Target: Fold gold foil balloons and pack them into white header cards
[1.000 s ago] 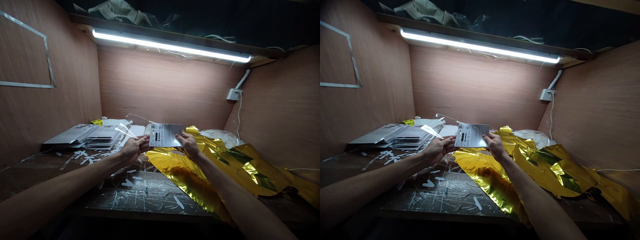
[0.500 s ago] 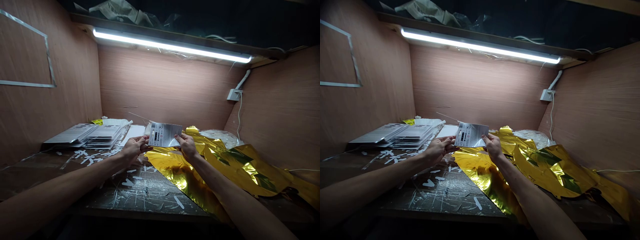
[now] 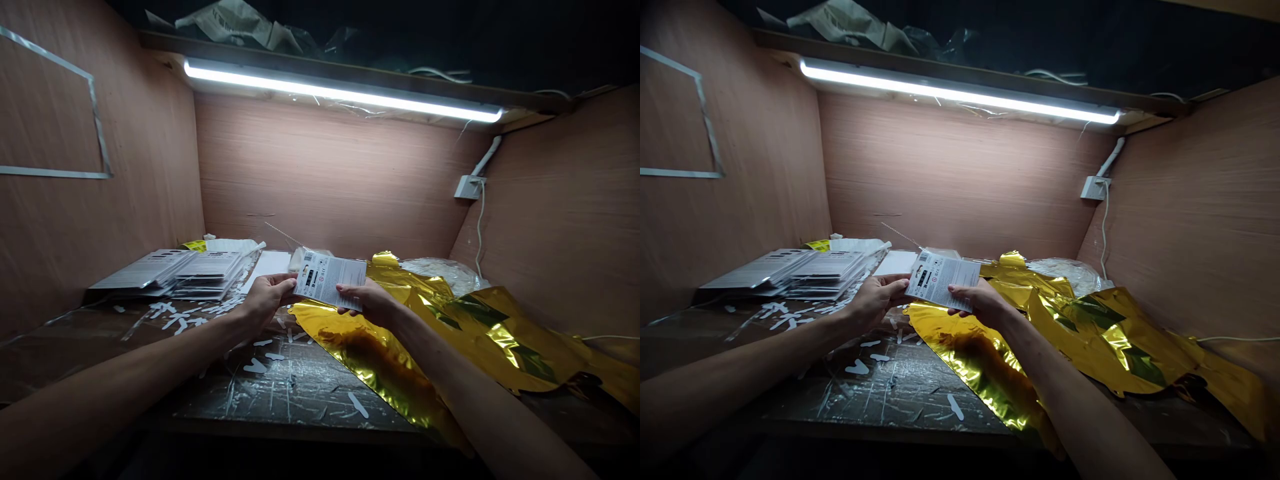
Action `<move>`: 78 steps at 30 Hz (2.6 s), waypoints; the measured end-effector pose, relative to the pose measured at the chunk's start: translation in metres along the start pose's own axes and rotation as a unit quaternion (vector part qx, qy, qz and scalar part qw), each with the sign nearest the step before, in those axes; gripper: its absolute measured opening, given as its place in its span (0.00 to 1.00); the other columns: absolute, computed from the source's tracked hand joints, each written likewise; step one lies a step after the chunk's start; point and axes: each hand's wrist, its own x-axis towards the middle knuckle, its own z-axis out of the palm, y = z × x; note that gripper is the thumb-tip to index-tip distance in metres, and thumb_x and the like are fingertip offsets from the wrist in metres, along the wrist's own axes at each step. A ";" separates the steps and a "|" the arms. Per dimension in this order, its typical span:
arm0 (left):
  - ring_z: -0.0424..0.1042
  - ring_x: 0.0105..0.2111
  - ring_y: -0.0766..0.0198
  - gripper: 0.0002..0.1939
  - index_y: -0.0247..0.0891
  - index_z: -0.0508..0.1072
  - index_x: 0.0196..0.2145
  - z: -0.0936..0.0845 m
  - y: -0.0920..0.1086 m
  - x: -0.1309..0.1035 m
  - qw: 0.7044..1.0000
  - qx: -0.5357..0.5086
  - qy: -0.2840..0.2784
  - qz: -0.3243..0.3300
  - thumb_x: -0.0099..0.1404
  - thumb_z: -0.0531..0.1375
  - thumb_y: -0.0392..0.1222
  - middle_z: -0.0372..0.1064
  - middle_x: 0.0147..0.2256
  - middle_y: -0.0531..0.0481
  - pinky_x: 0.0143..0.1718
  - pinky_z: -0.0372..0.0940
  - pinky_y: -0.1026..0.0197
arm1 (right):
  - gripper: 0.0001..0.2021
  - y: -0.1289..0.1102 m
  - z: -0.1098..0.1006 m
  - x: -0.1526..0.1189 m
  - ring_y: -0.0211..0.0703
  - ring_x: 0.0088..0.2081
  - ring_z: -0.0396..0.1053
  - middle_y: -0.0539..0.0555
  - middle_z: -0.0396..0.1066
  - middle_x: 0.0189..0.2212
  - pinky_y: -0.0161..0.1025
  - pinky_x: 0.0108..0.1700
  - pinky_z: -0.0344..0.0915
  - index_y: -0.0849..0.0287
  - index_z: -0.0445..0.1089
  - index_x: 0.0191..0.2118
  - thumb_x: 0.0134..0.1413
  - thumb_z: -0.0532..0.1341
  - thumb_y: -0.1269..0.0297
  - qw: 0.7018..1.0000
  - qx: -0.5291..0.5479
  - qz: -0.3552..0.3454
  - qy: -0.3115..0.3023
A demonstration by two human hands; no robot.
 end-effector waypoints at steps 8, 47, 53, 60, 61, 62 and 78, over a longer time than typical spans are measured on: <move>0.81 0.32 0.57 0.13 0.25 0.80 0.40 0.000 -0.001 0.001 0.997 0.009 0.070 -0.017 0.55 0.71 0.22 0.81 0.38 0.35 0.39 0.78 0.56 | 0.12 0.001 0.012 -0.001 0.35 0.20 0.70 0.57 0.73 0.28 0.27 0.15 0.64 0.64 0.72 0.35 0.47 0.73 0.68 0.998 0.038 -0.045 0.018; 0.82 0.36 0.54 0.08 0.23 0.79 0.40 0.014 0.001 -0.008 0.998 -0.043 0.037 -0.010 0.64 0.67 0.32 0.80 0.41 0.32 0.42 0.79 0.56 | 0.17 0.004 0.017 0.004 0.40 0.23 0.72 0.55 0.76 0.22 0.37 0.26 0.73 0.63 0.79 0.29 0.43 0.74 0.51 0.973 -0.035 -0.188 0.127; 0.81 0.37 0.58 0.06 0.29 0.80 0.40 0.003 0.006 0.004 0.993 -0.091 0.068 0.028 0.66 0.66 0.32 0.81 0.41 0.38 0.40 0.78 0.60 | 0.19 0.008 0.017 0.007 0.41 0.23 0.73 0.56 0.75 0.21 0.37 0.25 0.74 0.63 0.78 0.27 0.42 0.74 0.49 0.973 -0.061 -0.186 0.120; 0.81 0.39 0.56 0.06 0.28 0.80 0.40 0.007 -0.004 0.003 0.992 -0.087 0.087 0.019 0.63 0.68 0.31 0.81 0.43 0.37 0.41 0.78 0.58 | 0.18 0.013 0.027 0.010 0.42 0.23 0.74 0.55 0.76 0.21 0.37 0.25 0.75 0.61 0.77 0.26 0.46 0.72 0.49 0.971 -0.071 -0.198 0.113; 0.81 0.39 0.54 0.07 0.27 0.80 0.40 0.010 -0.006 0.000 0.993 -0.086 0.078 0.004 0.64 0.68 0.32 0.81 0.42 0.36 0.41 0.79 0.56 | 0.18 0.014 0.030 0.010 0.42 0.23 0.74 0.54 0.75 0.21 0.37 0.25 0.75 0.61 0.76 0.26 0.47 0.72 0.49 0.971 -0.073 -0.200 0.111; 0.81 0.39 0.52 0.07 0.26 0.80 0.40 0.013 -0.008 -0.002 0.994 -0.085 0.070 -0.012 0.64 0.67 0.33 0.80 0.42 0.34 0.42 0.79 0.54 | 0.18 0.014 0.032 0.010 0.42 0.23 0.74 0.54 0.75 0.21 0.37 0.25 0.75 0.61 0.76 0.26 0.47 0.71 0.49 0.970 -0.076 -0.202 0.109; 0.81 0.37 0.55 0.13 0.28 0.81 0.37 0.015 -0.003 -0.002 0.991 -0.087 0.098 0.035 0.55 0.74 0.34 0.81 0.41 0.38 0.40 0.78 0.56 | 0.18 0.013 0.026 0.009 0.38 0.18 0.70 0.53 0.73 0.20 0.34 0.20 0.66 0.61 0.74 0.26 0.54 0.67 0.50 0.961 -0.184 -0.186 0.087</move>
